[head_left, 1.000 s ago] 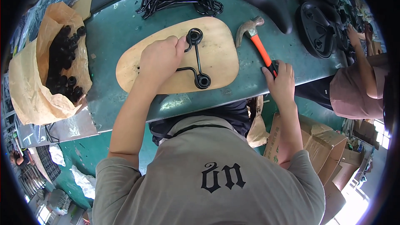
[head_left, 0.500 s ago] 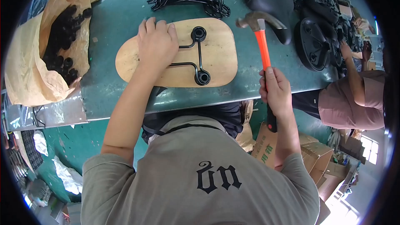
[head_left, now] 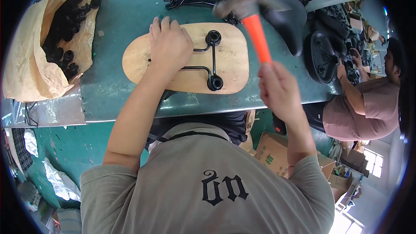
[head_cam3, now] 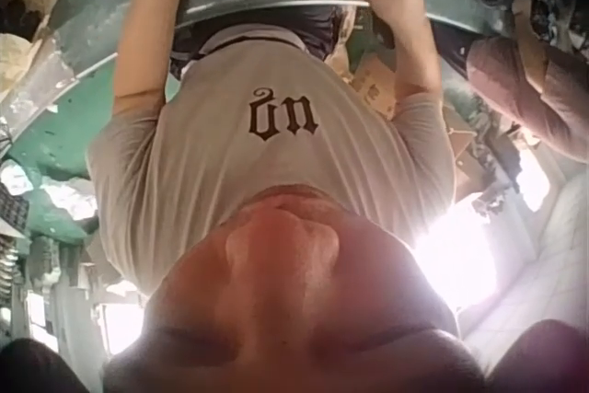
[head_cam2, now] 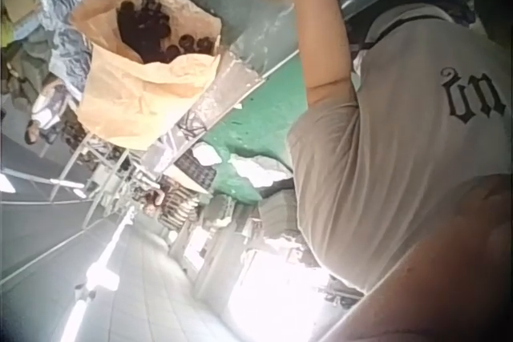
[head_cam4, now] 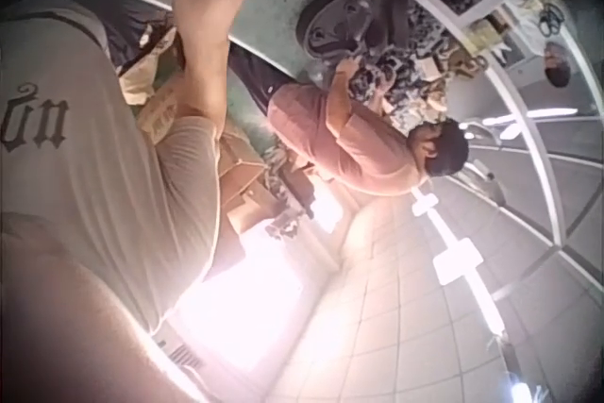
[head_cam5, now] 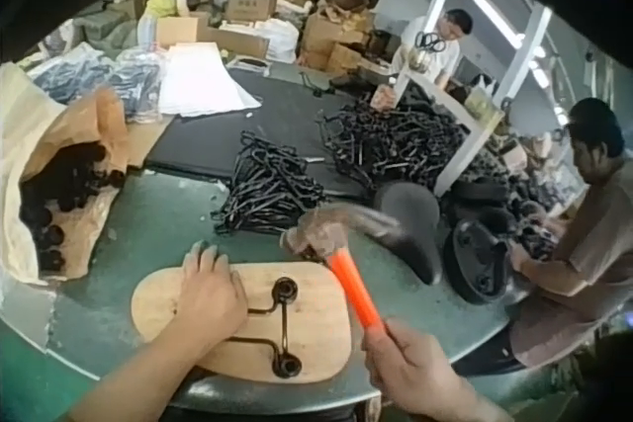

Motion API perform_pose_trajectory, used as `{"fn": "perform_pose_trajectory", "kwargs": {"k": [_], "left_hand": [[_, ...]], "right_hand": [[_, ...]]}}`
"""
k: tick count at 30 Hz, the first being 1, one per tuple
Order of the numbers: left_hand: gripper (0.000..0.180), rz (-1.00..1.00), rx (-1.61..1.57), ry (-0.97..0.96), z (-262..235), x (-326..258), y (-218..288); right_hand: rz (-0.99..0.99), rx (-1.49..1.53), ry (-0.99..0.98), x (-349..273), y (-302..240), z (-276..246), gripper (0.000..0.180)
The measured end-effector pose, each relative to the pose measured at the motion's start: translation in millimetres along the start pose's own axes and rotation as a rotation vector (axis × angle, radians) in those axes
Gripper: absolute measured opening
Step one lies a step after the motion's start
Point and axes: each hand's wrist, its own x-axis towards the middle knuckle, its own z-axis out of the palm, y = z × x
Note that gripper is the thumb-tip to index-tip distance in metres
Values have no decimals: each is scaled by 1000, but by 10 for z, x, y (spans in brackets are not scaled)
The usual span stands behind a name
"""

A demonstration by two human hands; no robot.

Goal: Assembling bicycle seats by hammering plastic caps into the base to secure the metal rails while using a template jig.

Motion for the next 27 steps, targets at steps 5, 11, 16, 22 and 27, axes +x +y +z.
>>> {"fn": "perform_pose_trajectory", "kwargs": {"k": [5, 11, 16, 22, 27], "left_hand": [[45, 7, -45, 44, -24, -4, 6], [41, 24, -95, 115, 68, 25, 28], [43, 49, -83, 104, 79, -35, 18], [45, 28, 3, 83, 34, -44, 20], [46, 6, -39, 80, 49, 22, 44]], "right_hand": [[-612, 264, 211, -245, -429, 0, 52], [-204, -744, 30, 205, 293, -49, 31], [-12, -302, 84, 39, -44, -164, 34], [-361, -386, 54, -89, -214, 1, 31], [-304, -776, 57, 178, 240, -34, 32]]}}
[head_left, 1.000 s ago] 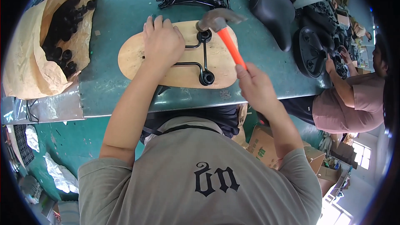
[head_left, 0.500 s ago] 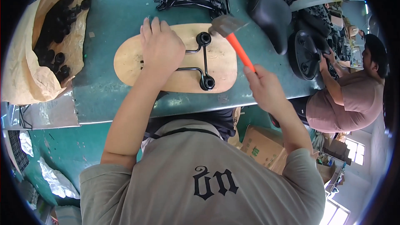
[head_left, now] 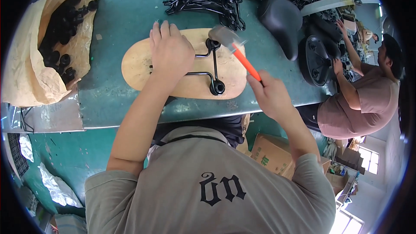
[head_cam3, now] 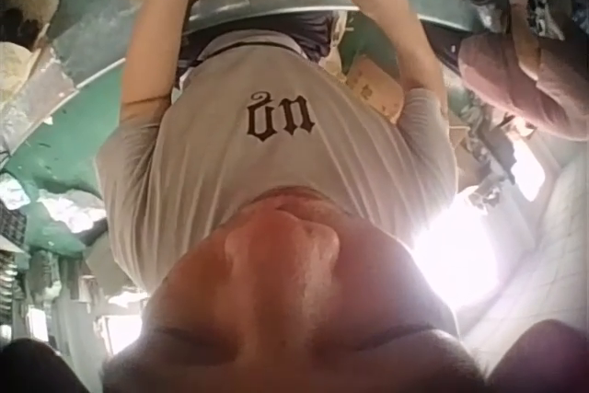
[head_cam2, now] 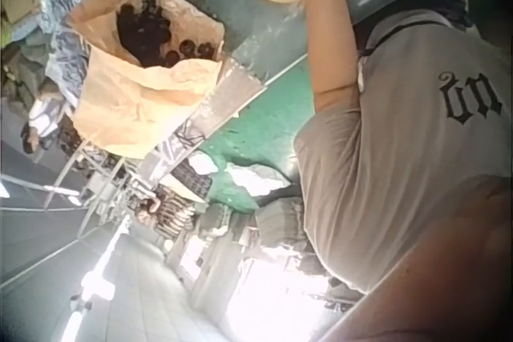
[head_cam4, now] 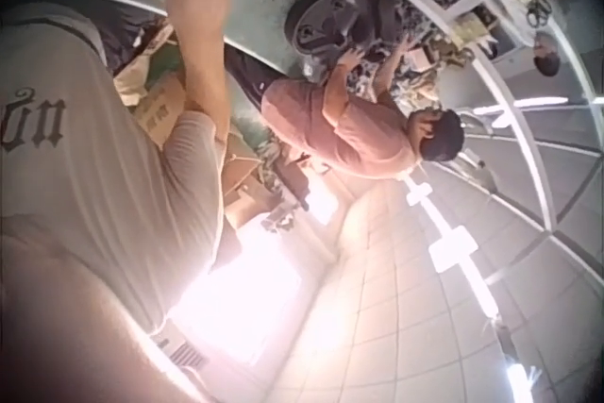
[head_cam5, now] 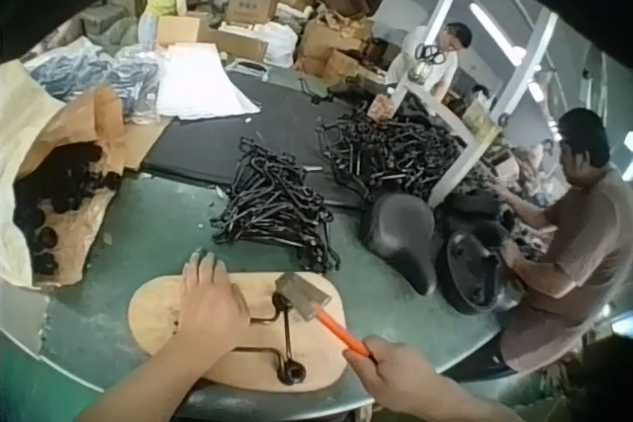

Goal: Assembling bicycle seats by hammering plastic caps into the base to secure the metal rails while using a template jig.

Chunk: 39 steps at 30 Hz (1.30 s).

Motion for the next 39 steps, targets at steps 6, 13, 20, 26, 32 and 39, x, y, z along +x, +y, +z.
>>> {"fn": "perform_pose_trajectory", "kwargs": {"k": [6, 13, 20, 26, 32, 39], "left_hand": [[44, 44, -280, 78, -107, -4, -61], [47, 437, -516, -391, -753, -243, -2], [57, 354, -515, -444, -872, -243, 494], [56, 466, -596, -35, -1063, -189, 605], [44, 403, -509, -38, -967, -391, 58], [29, 351, -311, -35, -734, -768, -222]], "right_hand": [[263, 84, 205, -88, 346, -116, 32], [222, -127, 466, -287, 1120, 342, 26], [46, 874, 73, -63, 135, 298, 37], [-17, 977, -174, 676, 234, -394, 32], [-80, 1376, 893, 2318, 1011, -1343, 67], [206, -271, 637, 1690, 1286, -594, 90]]}}
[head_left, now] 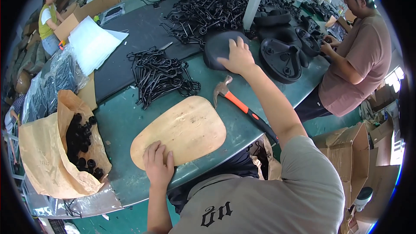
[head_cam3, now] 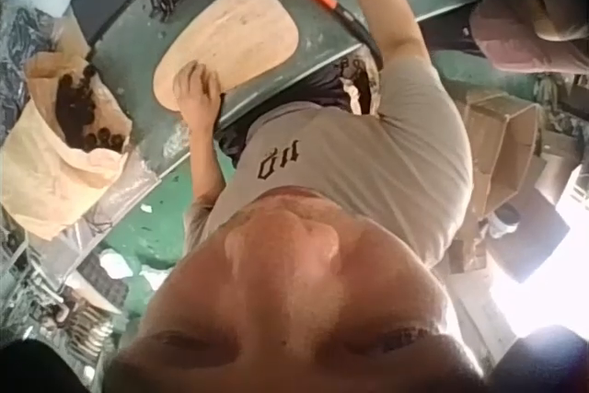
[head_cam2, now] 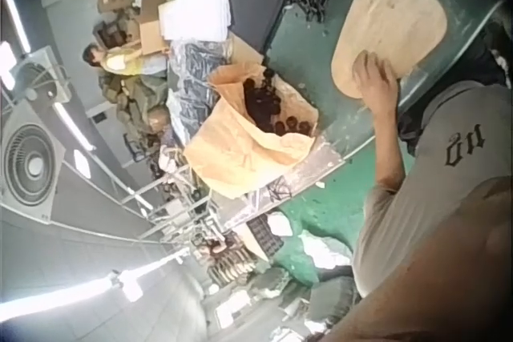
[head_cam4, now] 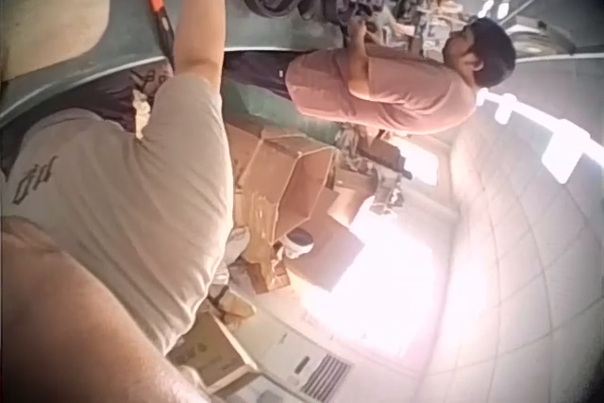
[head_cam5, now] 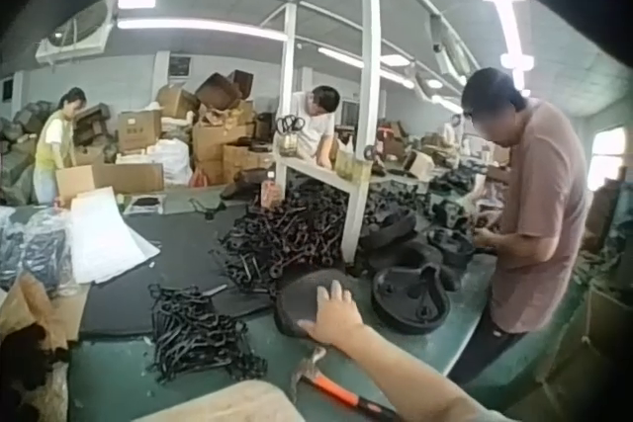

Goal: Assembling bicycle seats by hammering plastic caps into the base to secure the metal rails while using a template jig.

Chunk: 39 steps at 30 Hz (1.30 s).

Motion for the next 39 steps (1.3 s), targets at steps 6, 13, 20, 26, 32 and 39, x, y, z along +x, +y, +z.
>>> {"fn": "perform_pose_trajectory", "kwargs": {"k": [6, 13, 20, 26, 32, 39], "left_hand": [[26, 41, 74, -35, 75, 13, -43], [25, 3, 99, -59, 89, 0, -6], [25, 13, 101, -67, 91, 0, -2], [25, -7, 132, -48, 73, -23, -2], [25, -59, -61, -24, -4, 23, -60], [24, -184, 89, 160, -517, 90, -552]], "right_hand": [[330, -87, -448, -400, 468, -138, 110], [333, 236, 15, -670, 672, -610, 89], [416, -298, 203, 260, 1621, -1279, 83], [316, -367, 300, 649, 1761, -772, 68], [-185, 69, -39, 115, 521, -39, 51], [-496, 437, -111, 251, -819, 365, 40]]}}
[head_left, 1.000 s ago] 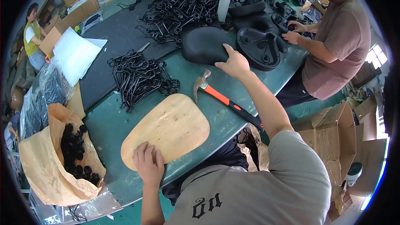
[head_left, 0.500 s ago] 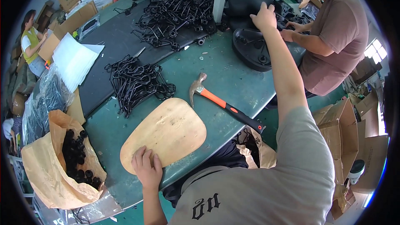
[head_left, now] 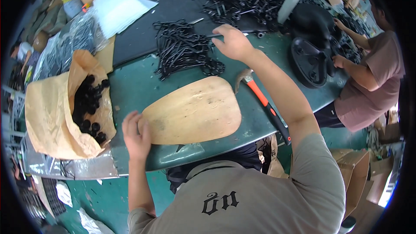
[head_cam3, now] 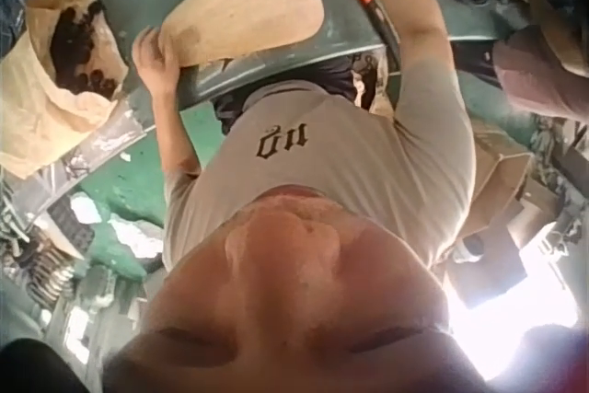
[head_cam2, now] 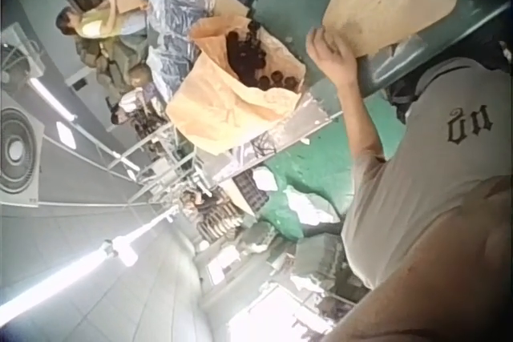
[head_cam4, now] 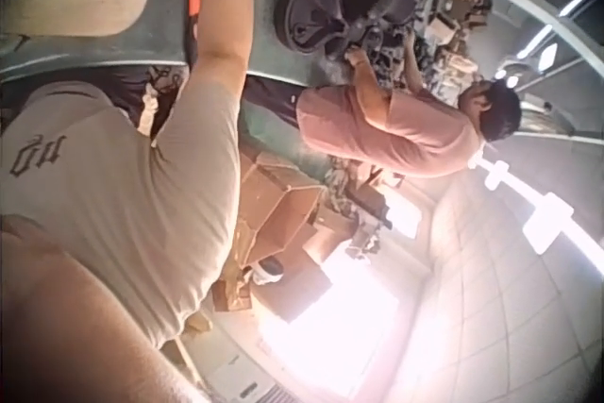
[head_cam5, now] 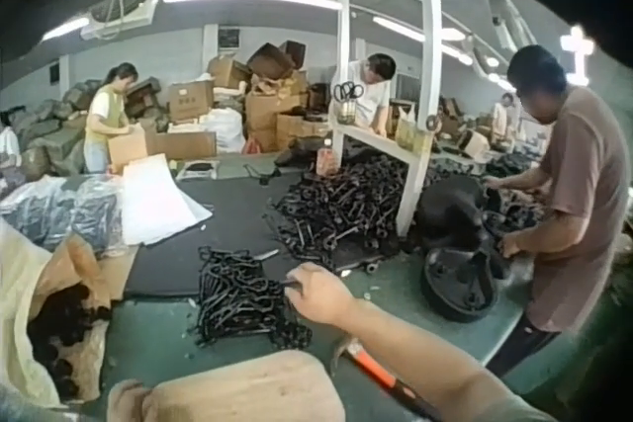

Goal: Assembling bicycle seats by hammering plastic caps into the base to secure the metal rails while using a template jig.

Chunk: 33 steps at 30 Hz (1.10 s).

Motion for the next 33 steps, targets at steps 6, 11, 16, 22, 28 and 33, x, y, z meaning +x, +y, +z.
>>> {"fn": "perform_pose_trajectory", "kwargs": {"k": [6, 11, 16, 22, 28, 33], "left_hand": [[27, -159, 166, 209, -469, 174, -688], [50, -433, 281, 222, -602, 312, -1225], [59, -740, 258, 61, -621, 508, -1412], [56, -526, 508, 76, -427, 589, -1507], [71, -957, 365, 509, -961, 1054, -3075], [72, -954, 139, 786, -1561, 1115, -4164]], "right_hand": [[-49, -79, -97, 855, -414, 474, 41], [11, -206, -448, 1255, -685, 852, 48], [165, -230, -323, 1221, -831, 954, 47], [191, -79, -106, 1004, -854, 692, 64], [-108, 175, 59, 807, -1367, 349, 46], [130, 821, -183, 569, -1737, -264, 20]]}}
